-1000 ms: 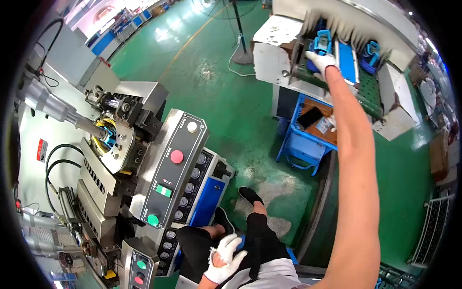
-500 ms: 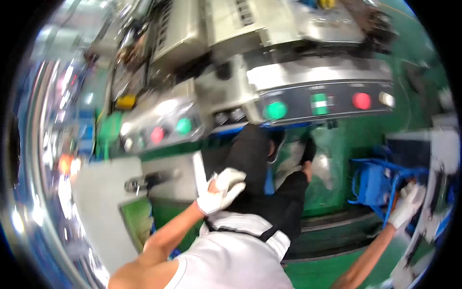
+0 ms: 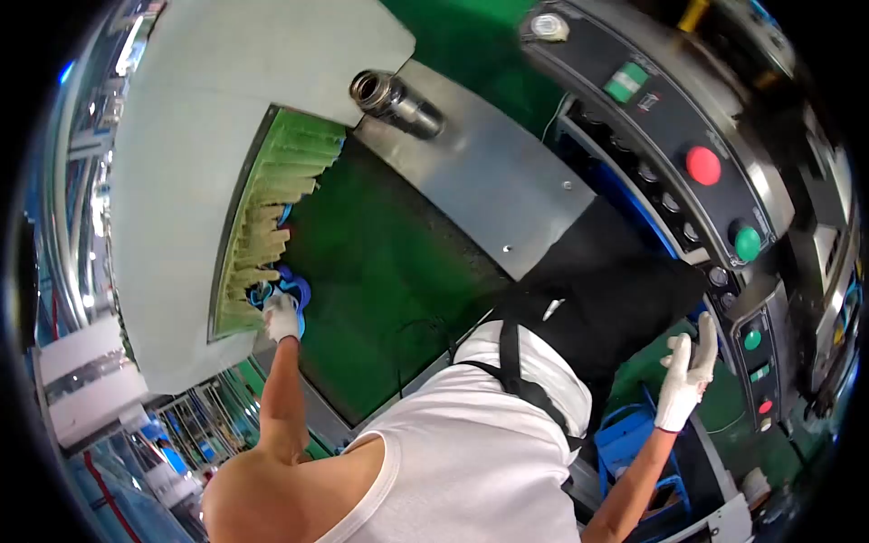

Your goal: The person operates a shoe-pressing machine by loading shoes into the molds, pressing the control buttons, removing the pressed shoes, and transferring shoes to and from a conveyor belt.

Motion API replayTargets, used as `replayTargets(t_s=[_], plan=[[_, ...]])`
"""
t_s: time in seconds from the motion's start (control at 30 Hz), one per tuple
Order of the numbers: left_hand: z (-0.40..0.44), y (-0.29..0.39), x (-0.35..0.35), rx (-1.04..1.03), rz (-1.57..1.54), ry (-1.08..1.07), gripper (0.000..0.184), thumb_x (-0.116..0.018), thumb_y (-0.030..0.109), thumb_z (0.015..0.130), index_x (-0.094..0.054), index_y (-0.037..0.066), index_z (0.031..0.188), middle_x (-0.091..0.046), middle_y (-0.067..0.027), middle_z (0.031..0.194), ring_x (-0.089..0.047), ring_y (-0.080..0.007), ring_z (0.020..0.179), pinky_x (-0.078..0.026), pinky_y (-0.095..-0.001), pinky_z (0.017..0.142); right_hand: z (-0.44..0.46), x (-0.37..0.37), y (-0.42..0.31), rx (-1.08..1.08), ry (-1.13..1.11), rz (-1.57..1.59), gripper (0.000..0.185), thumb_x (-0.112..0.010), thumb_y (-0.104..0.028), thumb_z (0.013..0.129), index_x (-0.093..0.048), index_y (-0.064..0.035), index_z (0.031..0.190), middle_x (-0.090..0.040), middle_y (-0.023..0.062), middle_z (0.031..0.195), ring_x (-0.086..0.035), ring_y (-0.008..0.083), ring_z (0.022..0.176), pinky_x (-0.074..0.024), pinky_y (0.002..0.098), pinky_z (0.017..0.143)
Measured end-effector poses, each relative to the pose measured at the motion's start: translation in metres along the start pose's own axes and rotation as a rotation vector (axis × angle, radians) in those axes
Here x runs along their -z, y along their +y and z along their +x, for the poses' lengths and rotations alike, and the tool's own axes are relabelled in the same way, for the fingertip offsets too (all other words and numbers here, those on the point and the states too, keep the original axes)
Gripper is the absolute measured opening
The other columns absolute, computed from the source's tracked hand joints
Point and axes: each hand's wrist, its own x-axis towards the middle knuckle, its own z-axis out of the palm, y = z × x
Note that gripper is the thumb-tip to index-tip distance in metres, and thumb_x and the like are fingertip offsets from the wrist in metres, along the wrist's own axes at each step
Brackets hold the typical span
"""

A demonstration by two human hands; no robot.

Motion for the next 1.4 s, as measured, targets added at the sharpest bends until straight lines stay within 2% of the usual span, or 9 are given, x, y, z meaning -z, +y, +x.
replayTargets(t_s=[0.13,0.3,0.4,0.6,0.8,0.97,1.17,1.3,1.4], plan=[[0.000,-0.055,0.030,0.431,0.061,-0.030,0.092,-0.051,0.076,0.094,-0.038,0.012,0.159,-0.046,-0.0210,0.157,-0.053,-0.0459,0.135,-0.042,-0.0671,0.107,0.015,-0.025,-0.041,0.072,-0.096,-0.116,0.054,-0.062,-0.019,0.105,-0.048,0.0010,0.153,-0.062,0.0110,0.146,-0.065,0.0095,0.089,-0.0512,0.0206,0.068],[0.039,-0.059,-0.025,0.317,-0.073,-0.122,0.082,-0.037,0.074,0.101,-0.049,0.013,0.156,-0.052,-0.0266,0.151,-0.052,-0.0464,0.136,-0.042,-0.0545,0.113,-0.014,-0.098,-0.159,0.288,-0.532,-0.173,0.049,-0.062,-0.013,0.100,-0.057,-0.0019,0.147,-0.072,0.0072,0.114,-0.069,0.0180,0.098,-0.0571,0.0319,0.082],[0.042,-0.058,-0.020,0.354,-0.092,-0.038,0.072,-0.033,0.066,0.105,-0.062,0.012,0.142,-0.069,-0.0225,0.131,-0.065,-0.0475,0.119,-0.051,-0.0585,0.099,-0.039,-0.135,-0.220,0.921,-0.966,-0.166,0.047,-0.058,-0.025,0.103,-0.056,-0.0021,0.145,-0.070,0.0181,0.127,-0.065,0.0378,0.124,-0.0499,0.0475,0.108],[0.029,-0.071,-0.036,0.027,0.077,0.110,0.053,-0.036,0.048,0.111,-0.068,0.007,0.121,-0.071,-0.0215,0.119,-0.067,-0.0449,0.104,-0.053,-0.0583,0.085,-0.126,-0.144,-0.283,1.210,-0.988,0.337,0.055,-0.075,-0.032,0.091,-0.063,-0.0132,0.141,-0.049,0.0155,0.153,-0.046,0.0383,0.140,-0.0361,0.0450,0.118],[-0.056,0.017,0.002,-0.251,-0.347,0.075,0.038,-0.055,0.029,0.108,-0.065,-0.007,0.118,-0.067,-0.0257,0.114,-0.065,-0.0411,0.104,-0.052,-0.0480,0.091,-0.108,-0.120,-0.246,0.999,-1.022,0.213,0.054,-0.074,-0.030,0.093,-0.062,-0.0090,0.141,-0.057,0.0178,0.142,-0.057,0.0352,0.124,-0.0457,0.0435,0.105],[-0.145,0.145,0.035,-0.392,-0.477,-0.088,0.033,-0.079,0.016,0.086,-0.066,0.002,0.112,-0.058,-0.0220,0.116,-0.061,-0.0348,0.096,-0.051,-0.0447,0.085,-0.073,-0.098,-0.202,0.710,-0.941,0.018,0.053,-0.073,-0.028,0.095,-0.061,-0.0055,0.141,-0.064,0.0198,0.133,-0.067,0.0326,0.110,-0.0536,0.0422,0.094],[-0.124,0.224,0.057,-0.320,-0.697,-0.146,0.021,-0.068,0.009,0.087,-0.064,-0.001,0.105,-0.058,-0.0170,0.110,-0.062,-0.0324,0.095,-0.050,-0.0438,0.088,-0.061,-0.084,-0.136,0.525,-0.734,-0.005,0.051,-0.071,-0.025,0.096,-0.060,-0.0018,0.141,-0.071,0.0212,0.124,-0.075,0.0313,0.101,-0.0603,0.0406,0.087],[-0.123,0.257,0.085,-0.990,-0.549,0.012,0.016,-0.065,0.007,0.086,-0.062,0.004,0.101,-0.059,-0.0070,0.092,-0.055,-0.0170,0.078,-0.047,-0.0328,0.074,-0.068,-0.088,-0.105,0.728,-0.542,-0.026,0.060,-0.075,-0.027,0.092,-0.056,0.0006,0.143,-0.066,0.0209,0.134,-0.068,0.0360,0.118,-0.0550,0.0434,0.102],[-0.166,0.316,0.158,-1.090,-0.696,-0.291,0.017,-0.066,-0.003,0.078,-0.061,0.005,0.092,-0.057,-0.0075,0.095,-0.052,-0.0160,0.077,-0.046,-0.0316,0.072,-0.064,-0.093,-0.132,0.762,-0.484,-0.178,0.051,-0.072,-0.023,0.087,-0.058,-0.0007,0.130,-0.064,0.0179,0.121,-0.065,0.0363,0.113,-0.0518,0.0445,0.099]])
